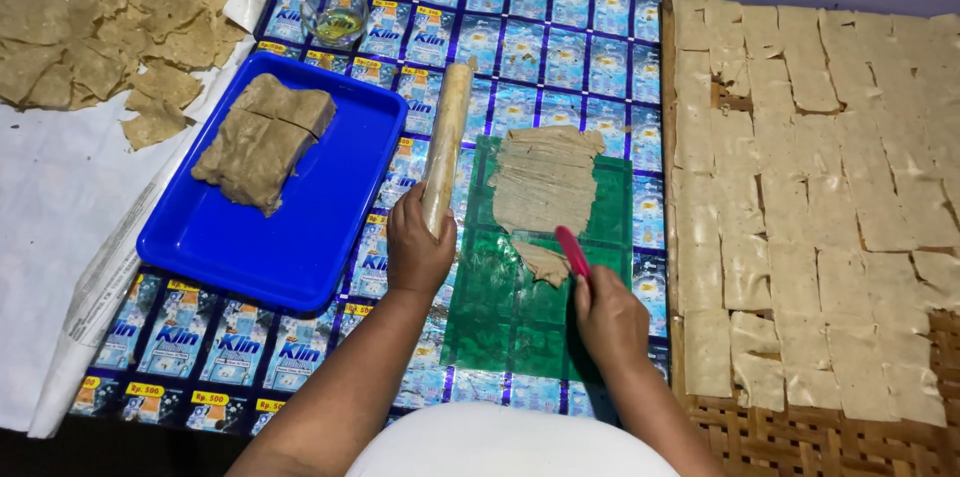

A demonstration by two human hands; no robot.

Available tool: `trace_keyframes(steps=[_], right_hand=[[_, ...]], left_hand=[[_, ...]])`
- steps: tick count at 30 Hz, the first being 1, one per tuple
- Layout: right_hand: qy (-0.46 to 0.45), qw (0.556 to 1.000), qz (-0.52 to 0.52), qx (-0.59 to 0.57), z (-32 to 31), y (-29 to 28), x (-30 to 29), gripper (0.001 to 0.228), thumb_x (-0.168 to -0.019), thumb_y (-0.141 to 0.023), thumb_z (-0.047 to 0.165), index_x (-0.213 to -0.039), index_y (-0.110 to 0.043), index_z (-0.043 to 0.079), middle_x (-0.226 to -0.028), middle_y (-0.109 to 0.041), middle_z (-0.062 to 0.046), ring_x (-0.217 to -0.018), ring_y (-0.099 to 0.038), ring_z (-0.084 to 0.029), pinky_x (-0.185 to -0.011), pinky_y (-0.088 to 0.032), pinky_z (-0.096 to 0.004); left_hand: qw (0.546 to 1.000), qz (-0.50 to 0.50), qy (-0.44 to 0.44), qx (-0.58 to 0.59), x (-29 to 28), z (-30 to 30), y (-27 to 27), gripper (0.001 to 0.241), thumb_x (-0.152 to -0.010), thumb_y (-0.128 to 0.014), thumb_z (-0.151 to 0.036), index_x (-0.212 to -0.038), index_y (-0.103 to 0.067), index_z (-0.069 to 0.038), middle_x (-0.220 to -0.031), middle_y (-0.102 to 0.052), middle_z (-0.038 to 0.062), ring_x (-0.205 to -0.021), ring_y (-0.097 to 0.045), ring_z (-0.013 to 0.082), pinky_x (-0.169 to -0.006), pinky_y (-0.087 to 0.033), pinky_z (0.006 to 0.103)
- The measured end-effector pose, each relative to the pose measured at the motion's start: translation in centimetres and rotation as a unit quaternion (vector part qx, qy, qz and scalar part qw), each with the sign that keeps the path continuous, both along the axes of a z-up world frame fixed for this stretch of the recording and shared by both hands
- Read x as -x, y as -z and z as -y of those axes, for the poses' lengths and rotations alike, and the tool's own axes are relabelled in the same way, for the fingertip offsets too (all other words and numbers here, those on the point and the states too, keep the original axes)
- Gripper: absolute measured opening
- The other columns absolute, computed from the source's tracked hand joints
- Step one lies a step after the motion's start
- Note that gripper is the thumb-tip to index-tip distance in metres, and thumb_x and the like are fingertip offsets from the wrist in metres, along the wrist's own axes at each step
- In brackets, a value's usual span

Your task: Rolling out thin sheets of dough using a rolling pin, cutting them into square shapes with a scraper, and placing them on a bamboo tray for drying.

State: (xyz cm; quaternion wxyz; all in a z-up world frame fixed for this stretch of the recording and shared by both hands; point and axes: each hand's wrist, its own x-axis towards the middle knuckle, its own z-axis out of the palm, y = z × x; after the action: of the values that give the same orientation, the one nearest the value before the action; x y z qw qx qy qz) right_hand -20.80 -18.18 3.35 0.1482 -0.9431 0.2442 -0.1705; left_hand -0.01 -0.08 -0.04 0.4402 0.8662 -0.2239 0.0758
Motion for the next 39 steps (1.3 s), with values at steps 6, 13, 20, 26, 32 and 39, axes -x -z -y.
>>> trace_keyframes(steps=[6,13,20,26,32,39], right_hand=[[0.118,0.988,-0.072,-0.073,1.6,1.6,0.8,0.024,-0.099,-0.057,0.03,-0.103,-0.058,0.006,-0.069,-0.068,-0.027,-0.066,-0.066,-0.051,-0.059,-0.05,-0.062],[0.091,0.987,-0.116,-0.068,0.5,1.7,-1.1,0.026,-0.098,-0.056,0.031,-0.106,-0.057,0.006,-0.07,-0.068,-0.028,-0.067,-0.067,-0.05,-0.062,-0.051,-0.062],[0.105,0.982,-0.134,-0.078,0.5,2.5,-2.6,0.025,-0.098,-0.054,0.027,-0.105,-0.056,0.004,-0.074,-0.069,-0.029,-0.07,-0.068,-0.051,-0.067,-0.053,-0.062],[0.103,0.985,-0.12,-0.07,1.5,3.1,-4.2,0.025,-0.099,-0.053,0.026,-0.105,-0.056,0.002,-0.075,-0.07,-0.029,-0.07,-0.068,-0.051,-0.068,-0.054,-0.062],[0.105,0.986,-0.113,-0.063,3.2,3.8,-6.3,0.025,-0.099,-0.053,0.025,-0.106,-0.056,0.001,-0.074,-0.069,-0.03,-0.07,-0.068,-0.051,-0.067,-0.054,-0.061],[0.114,0.986,-0.11,-0.047,5.3,4.0,-9.5,0.025,-0.1,-0.054,0.026,-0.105,-0.057,0.002,-0.076,-0.069,-0.03,-0.071,-0.068,-0.052,-0.066,-0.054,-0.062]], left_hand=[[1.0,0.009,-0.004,-0.01,-0.1,0.1,0.2,0.058,-0.093,-0.068,-0.019,-0.142,-0.047,0.002,-0.136,-0.056,0.023,-0.128,-0.052,0.0404,-0.109,-0.043,0.0518],[1.0,0.015,0.0,-0.007,-0.2,0.0,0.3,0.058,-0.093,-0.068,-0.02,-0.142,-0.047,0.003,-0.136,-0.056,0.025,-0.128,-0.052,0.0416,-0.109,-0.042,0.0522],[1.0,0.007,-0.004,-0.003,-0.2,0.0,0.2,0.058,-0.092,-0.068,-0.02,-0.142,-0.047,0.003,-0.136,-0.055,0.025,-0.128,-0.052,0.0416,-0.109,-0.043,0.0523],[1.0,0.009,-0.001,-0.004,-0.3,0.1,0.4,0.059,-0.093,-0.068,-0.02,-0.142,-0.047,0.003,-0.137,-0.054,0.025,-0.129,-0.051,0.0411,-0.109,-0.043,0.0515],[1.0,-0.004,0.001,-0.014,-0.3,0.1,0.2,0.059,-0.093,-0.067,-0.02,-0.143,-0.046,0.003,-0.138,-0.053,0.025,-0.13,-0.05,0.0405,-0.109,-0.043,0.0514],[1.0,-0.018,0.002,-0.023,-0.5,0.1,-0.3,0.06,-0.092,-0.067,-0.02,-0.143,-0.046,0.002,-0.138,-0.054,0.024,-0.13,-0.051,0.0398,-0.109,-0.043,0.0511]])
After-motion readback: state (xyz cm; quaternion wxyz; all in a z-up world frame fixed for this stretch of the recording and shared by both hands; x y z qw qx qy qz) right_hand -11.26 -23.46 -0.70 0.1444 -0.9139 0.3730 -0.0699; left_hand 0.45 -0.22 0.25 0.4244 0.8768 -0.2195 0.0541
